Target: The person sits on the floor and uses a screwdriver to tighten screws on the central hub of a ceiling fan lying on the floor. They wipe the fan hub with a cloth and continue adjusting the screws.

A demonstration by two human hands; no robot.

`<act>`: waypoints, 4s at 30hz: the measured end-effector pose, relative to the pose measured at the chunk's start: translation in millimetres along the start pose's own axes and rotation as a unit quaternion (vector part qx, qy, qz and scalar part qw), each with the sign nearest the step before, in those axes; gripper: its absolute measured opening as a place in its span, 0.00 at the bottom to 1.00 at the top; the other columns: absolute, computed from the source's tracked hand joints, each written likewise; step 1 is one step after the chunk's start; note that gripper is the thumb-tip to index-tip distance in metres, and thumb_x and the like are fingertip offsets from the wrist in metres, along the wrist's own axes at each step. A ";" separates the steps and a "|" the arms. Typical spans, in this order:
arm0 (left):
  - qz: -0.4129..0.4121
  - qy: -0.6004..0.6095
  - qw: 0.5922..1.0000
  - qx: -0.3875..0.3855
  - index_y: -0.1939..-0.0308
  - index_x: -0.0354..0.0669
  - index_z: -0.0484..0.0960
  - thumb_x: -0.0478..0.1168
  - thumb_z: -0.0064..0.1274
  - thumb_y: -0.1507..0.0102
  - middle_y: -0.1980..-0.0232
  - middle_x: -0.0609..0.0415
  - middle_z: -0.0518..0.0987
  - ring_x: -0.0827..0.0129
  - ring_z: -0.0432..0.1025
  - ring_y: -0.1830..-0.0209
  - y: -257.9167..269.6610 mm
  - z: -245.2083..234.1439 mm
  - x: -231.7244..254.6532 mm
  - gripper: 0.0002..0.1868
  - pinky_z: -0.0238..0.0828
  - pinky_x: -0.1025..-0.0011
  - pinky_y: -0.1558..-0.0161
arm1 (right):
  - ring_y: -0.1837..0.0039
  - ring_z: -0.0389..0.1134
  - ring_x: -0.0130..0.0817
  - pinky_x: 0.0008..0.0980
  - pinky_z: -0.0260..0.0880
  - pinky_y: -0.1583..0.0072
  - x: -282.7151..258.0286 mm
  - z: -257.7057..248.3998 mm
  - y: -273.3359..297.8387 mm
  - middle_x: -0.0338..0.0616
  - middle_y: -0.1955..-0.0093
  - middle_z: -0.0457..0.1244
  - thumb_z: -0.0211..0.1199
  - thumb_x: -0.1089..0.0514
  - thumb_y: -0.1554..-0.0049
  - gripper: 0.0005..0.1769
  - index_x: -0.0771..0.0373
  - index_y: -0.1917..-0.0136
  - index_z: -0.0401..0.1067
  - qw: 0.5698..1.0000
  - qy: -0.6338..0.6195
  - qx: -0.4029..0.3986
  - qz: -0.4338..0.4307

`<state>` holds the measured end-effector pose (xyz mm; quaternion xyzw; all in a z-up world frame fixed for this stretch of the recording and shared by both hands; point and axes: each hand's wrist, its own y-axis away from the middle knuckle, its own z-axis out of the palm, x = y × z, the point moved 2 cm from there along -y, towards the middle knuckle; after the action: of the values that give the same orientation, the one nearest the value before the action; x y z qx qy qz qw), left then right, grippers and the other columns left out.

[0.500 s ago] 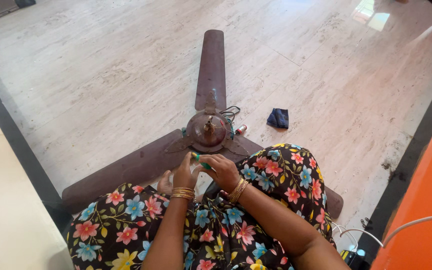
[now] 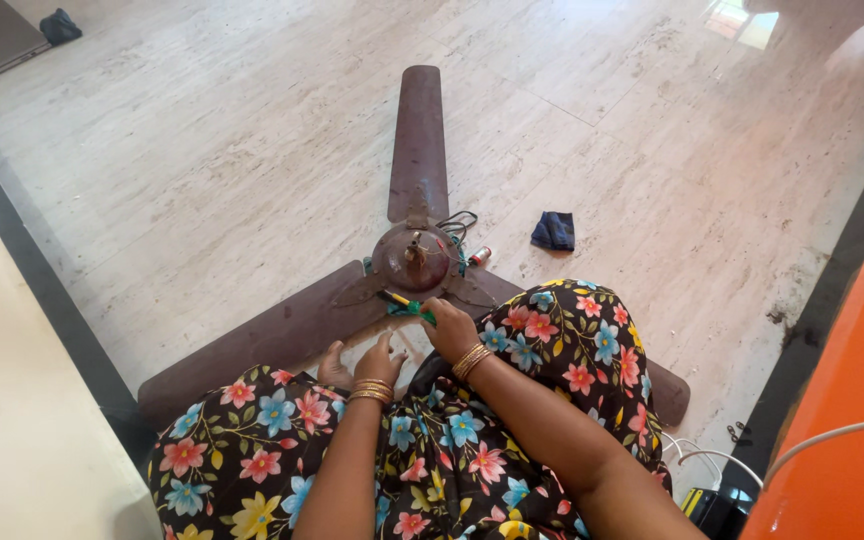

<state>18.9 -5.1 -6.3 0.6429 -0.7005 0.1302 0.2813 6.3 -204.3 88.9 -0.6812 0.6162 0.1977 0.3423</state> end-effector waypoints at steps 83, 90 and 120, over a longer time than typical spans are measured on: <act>-0.249 0.486 0.836 0.052 0.57 0.36 0.76 0.51 0.55 0.35 0.73 0.51 0.80 0.70 0.68 0.87 -13.9 14.8 37.8 0.19 0.60 0.69 0.84 | 0.46 0.70 0.50 0.45 0.70 0.43 165.7 -31.6 -163.4 0.50 0.50 0.69 0.63 0.59 0.46 0.12 0.52 0.50 0.82 0.934 0.303 -0.136 0.131; -0.222 0.489 0.842 0.057 0.57 0.38 0.77 0.50 0.55 0.35 0.75 0.51 0.80 0.71 0.68 0.87 -16.3 16.3 42.8 0.18 0.62 0.70 0.83 | 0.46 0.71 0.47 0.42 0.72 0.42 119.7 -38.6 -122.6 0.47 0.49 0.70 0.57 0.66 0.47 0.15 0.56 0.51 0.81 0.985 0.137 0.103 0.006; -0.220 0.486 0.834 0.144 0.63 0.41 0.76 0.49 0.52 0.34 0.77 0.54 0.77 0.72 0.69 0.87 -11.0 7.4 32.2 0.14 0.61 0.71 0.85 | 0.21 0.48 0.52 0.48 0.56 0.27 40.0 55.2 -53.2 0.49 0.28 0.55 0.66 0.53 0.52 0.42 0.58 0.25 0.60 0.940 0.282 -0.191 -0.016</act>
<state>27.4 -37.4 3.8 0.6673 -0.2874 0.4596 0.5108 73.0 -192.9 35.1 -0.7713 0.6272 0.1061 0.0215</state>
